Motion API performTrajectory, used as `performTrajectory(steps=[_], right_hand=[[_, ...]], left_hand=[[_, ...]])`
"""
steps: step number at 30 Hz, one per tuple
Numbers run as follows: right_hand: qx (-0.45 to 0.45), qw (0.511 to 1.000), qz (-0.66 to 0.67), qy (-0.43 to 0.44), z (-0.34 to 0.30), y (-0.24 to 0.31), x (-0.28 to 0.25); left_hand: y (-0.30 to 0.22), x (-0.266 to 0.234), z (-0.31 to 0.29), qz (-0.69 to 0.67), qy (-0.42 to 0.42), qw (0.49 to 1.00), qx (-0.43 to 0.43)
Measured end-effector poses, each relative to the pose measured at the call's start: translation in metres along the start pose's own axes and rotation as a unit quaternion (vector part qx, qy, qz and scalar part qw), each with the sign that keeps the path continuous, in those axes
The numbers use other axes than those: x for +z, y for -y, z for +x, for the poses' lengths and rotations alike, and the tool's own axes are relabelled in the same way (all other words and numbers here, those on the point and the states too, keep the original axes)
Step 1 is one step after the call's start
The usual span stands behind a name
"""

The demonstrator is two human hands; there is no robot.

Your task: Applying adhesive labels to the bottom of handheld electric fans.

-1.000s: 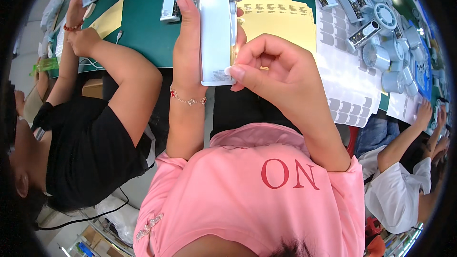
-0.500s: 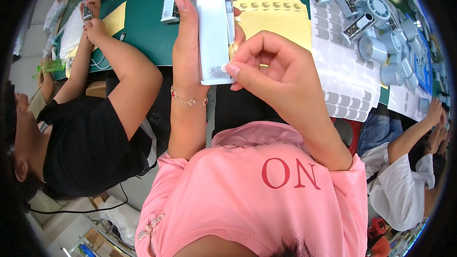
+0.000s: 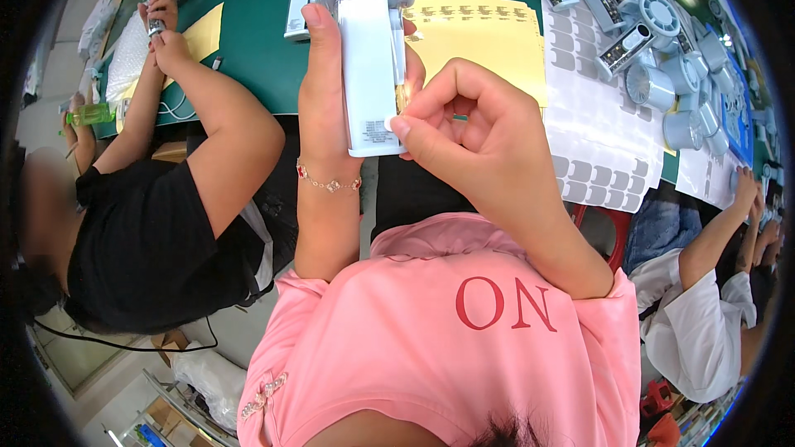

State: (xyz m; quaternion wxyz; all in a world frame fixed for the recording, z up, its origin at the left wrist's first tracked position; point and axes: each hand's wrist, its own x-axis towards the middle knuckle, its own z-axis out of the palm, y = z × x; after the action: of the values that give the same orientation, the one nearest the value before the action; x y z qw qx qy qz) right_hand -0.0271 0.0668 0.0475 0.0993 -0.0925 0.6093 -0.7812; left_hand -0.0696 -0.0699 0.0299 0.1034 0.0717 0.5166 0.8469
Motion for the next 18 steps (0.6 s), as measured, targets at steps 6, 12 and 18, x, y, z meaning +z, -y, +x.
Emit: performTrajectory(steps=[6, 12, 18], right_hand=[[-0.027, 0.996, -0.080, -0.024, -0.001, -0.005, 0.001], [-0.122, 0.973, -0.120, -0.156, 0.009, 0.010, -0.034], [-0.136, 0.973, -0.162, -0.086, 0.006, -0.010, -0.007]], left_hand=[[0.002, 0.005, -0.005, 0.013, -0.048, 0.998, 0.042], [-0.011, -0.002, -0.023, 0.057, -0.059, 0.993, 0.084], [-0.008, 0.010, -0.012, 0.053, -0.076, 0.989, 0.112]])
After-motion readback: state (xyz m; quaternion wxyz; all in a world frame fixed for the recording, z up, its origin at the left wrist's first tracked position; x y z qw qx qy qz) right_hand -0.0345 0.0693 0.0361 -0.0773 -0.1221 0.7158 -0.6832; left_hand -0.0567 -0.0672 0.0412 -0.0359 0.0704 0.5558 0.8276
